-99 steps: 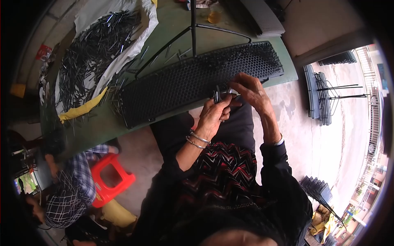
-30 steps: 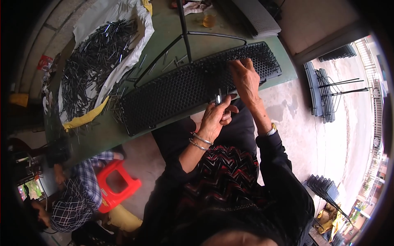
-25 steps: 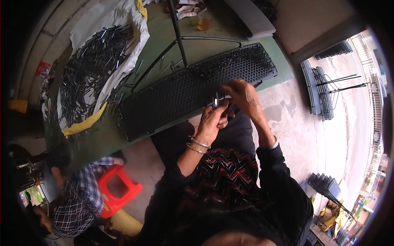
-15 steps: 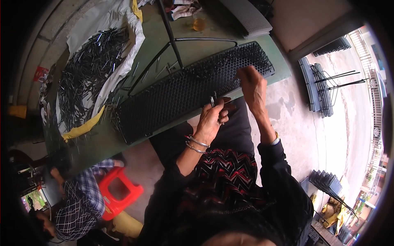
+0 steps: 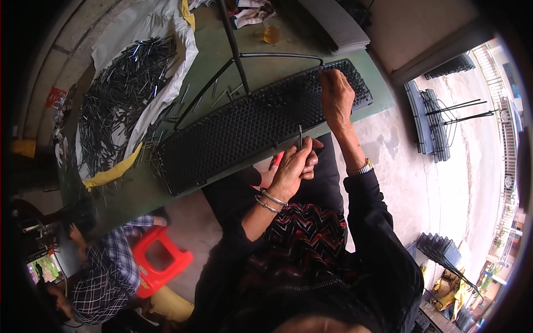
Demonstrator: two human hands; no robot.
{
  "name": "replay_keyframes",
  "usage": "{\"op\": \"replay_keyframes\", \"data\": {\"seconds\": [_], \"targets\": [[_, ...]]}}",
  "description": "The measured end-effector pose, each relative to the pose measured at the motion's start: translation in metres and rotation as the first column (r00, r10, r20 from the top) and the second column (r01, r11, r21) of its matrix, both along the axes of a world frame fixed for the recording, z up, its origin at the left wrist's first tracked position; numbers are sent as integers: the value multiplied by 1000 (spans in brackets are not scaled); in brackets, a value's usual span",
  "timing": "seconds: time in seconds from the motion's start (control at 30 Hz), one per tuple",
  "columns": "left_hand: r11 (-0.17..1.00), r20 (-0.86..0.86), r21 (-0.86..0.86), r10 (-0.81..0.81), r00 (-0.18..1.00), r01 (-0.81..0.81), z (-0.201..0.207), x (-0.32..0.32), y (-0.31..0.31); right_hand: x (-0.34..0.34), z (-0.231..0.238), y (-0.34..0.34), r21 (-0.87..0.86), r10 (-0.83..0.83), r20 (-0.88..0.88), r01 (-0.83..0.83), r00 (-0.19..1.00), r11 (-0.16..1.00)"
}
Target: Sorting and inspecting small metal components at a workbench in a fabrication setting.
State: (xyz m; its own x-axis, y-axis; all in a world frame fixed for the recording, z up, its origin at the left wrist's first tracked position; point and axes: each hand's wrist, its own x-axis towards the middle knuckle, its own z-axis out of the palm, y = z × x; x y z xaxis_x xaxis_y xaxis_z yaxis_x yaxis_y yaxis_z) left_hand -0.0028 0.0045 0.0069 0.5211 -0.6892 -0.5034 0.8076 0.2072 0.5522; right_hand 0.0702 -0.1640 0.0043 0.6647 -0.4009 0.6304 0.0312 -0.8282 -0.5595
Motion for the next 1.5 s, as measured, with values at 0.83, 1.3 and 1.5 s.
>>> {"op": "replay_keyframes", "data": {"seconds": [0.83,1.3,1.5], "targets": [[997,126,70,23,992,-32,-11,10,-6,-51,29,-2,493,262,-343,-65,902,868],[992,-32,-63,106,994,-108,-7,12,-6,-8,-10,-14,0,27,-143,-27,989,1000],[985,-24,-134,103,994,-105,-5,12,-8,-18,-1,-9,-116,-28,-285,-5,958,993]]}}
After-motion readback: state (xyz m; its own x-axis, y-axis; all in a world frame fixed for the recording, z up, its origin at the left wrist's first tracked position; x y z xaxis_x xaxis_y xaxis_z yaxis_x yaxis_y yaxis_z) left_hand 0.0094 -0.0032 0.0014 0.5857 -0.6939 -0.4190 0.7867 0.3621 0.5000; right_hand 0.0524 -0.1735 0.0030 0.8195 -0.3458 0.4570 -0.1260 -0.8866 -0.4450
